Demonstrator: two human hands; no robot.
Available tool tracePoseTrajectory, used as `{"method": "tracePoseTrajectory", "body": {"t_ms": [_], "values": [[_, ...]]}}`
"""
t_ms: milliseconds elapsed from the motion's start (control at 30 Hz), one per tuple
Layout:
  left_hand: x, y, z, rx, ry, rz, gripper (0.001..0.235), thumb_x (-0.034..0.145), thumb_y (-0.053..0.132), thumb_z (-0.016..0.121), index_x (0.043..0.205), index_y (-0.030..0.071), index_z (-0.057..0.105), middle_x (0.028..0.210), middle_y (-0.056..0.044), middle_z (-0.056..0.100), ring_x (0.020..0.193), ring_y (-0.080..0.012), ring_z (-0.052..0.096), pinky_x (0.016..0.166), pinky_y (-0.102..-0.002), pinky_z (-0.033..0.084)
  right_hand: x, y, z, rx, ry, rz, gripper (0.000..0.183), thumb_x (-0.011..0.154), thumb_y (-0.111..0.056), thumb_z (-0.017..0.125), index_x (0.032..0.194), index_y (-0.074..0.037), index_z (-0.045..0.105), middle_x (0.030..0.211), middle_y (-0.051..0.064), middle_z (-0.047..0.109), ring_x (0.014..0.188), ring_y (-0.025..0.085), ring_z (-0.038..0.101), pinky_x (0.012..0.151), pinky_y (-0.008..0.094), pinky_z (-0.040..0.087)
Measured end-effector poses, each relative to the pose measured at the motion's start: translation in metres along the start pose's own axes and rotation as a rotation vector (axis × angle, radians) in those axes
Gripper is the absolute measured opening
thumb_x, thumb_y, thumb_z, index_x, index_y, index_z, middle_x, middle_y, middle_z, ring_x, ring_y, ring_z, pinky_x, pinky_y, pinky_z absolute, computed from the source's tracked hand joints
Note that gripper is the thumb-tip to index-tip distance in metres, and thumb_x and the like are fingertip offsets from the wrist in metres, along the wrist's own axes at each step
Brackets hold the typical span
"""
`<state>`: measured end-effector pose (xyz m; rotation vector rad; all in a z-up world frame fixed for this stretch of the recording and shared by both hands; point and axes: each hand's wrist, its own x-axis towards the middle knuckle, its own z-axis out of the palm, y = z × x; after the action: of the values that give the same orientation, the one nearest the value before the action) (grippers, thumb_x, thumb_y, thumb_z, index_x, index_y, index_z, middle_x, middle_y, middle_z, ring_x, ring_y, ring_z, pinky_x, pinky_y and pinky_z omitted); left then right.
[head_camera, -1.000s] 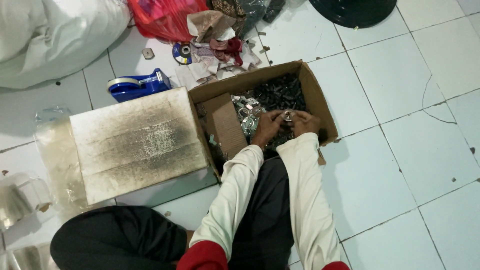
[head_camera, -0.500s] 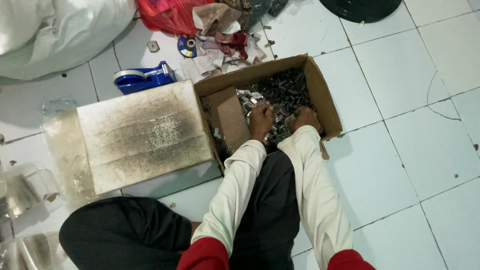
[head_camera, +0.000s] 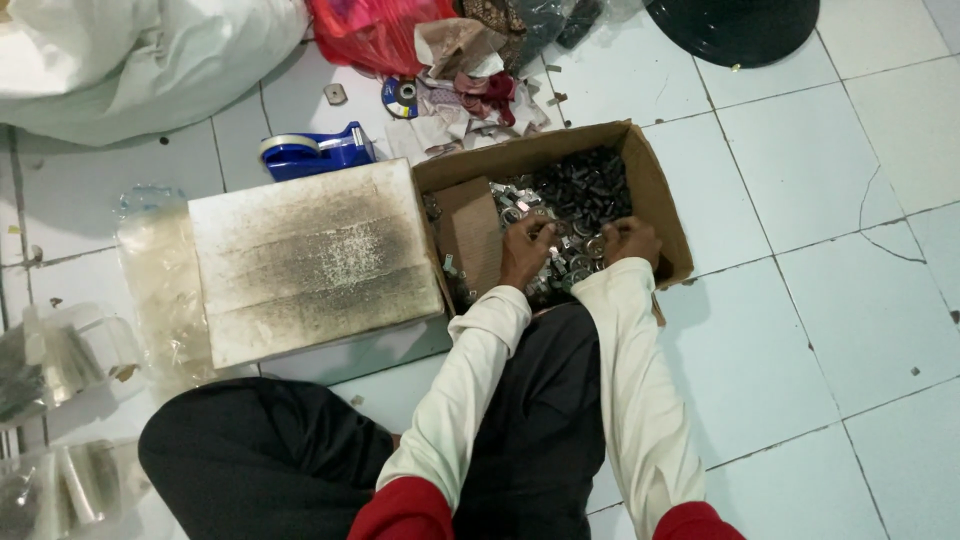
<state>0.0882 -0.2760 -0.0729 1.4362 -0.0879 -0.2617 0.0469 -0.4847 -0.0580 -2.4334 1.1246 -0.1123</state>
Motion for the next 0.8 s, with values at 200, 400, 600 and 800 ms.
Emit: {"method": "tracePoseTrajectory", "body": {"t_ms": [200,400,600,800], "values": [[-0.03,0.044,-0.02,0.114,0.1,0.07,0.017,0.093,0.009,0.074,0.106,-0.002,0.077,0.09,-0.023,0.076,0.074,-0.0248,0.073,0.061,-0.038,0.058,0.01,0.007,0.017,0.215,0.125,-0.308,0.014,0.102,-0.022,0.073,0.114,-0.016,0.076,0.093,0.013,0.078,0.092,0.035,0.074,0.085,0.049,0.057],[-0.093,0.11,-0.084,-0.003,0.231,0.032,0.018,0.093,0.012,0.072,0.106,0.0,0.078,0.084,-0.02,0.076,0.072,-0.0234,0.075,0.061,-0.033,0.062,-0.015,-0.025,-0.012,0.316,-0.022,-0.45,0.018,0.095,-0.024,0.081,0.107,-0.01,0.078,0.091,0.015,0.074,0.081,0.034,0.072,0.061,0.046,0.057],[-0.135,0.169,-0.202,0.19,0.575,0.027,0.023,0.092,0.014,0.073,0.105,-0.004,0.078,0.088,-0.026,0.076,0.081,-0.0308,0.075,0.063,-0.042,0.059,-0.131,-0.148,-0.046,0.747,-0.355,-0.352,0.023,0.095,-0.017,0.079,0.113,-0.004,0.073,0.09,0.021,0.072,0.072,0.028,0.072,0.055,0.041,0.063],[-0.13,0.12,-0.305,0.475,0.708,-0.064,0.019,0.087,0.019,0.072,0.097,0.005,0.081,0.079,-0.018,0.076,0.078,-0.0363,0.075,0.066,-0.046,0.057,-0.201,-0.204,0.07,0.684,-0.641,-0.492,0.023,0.083,-0.012,0.081,0.102,-0.001,0.078,0.079,0.023,0.074,0.062,0.028,0.073,0.045,0.043,0.059]]}}
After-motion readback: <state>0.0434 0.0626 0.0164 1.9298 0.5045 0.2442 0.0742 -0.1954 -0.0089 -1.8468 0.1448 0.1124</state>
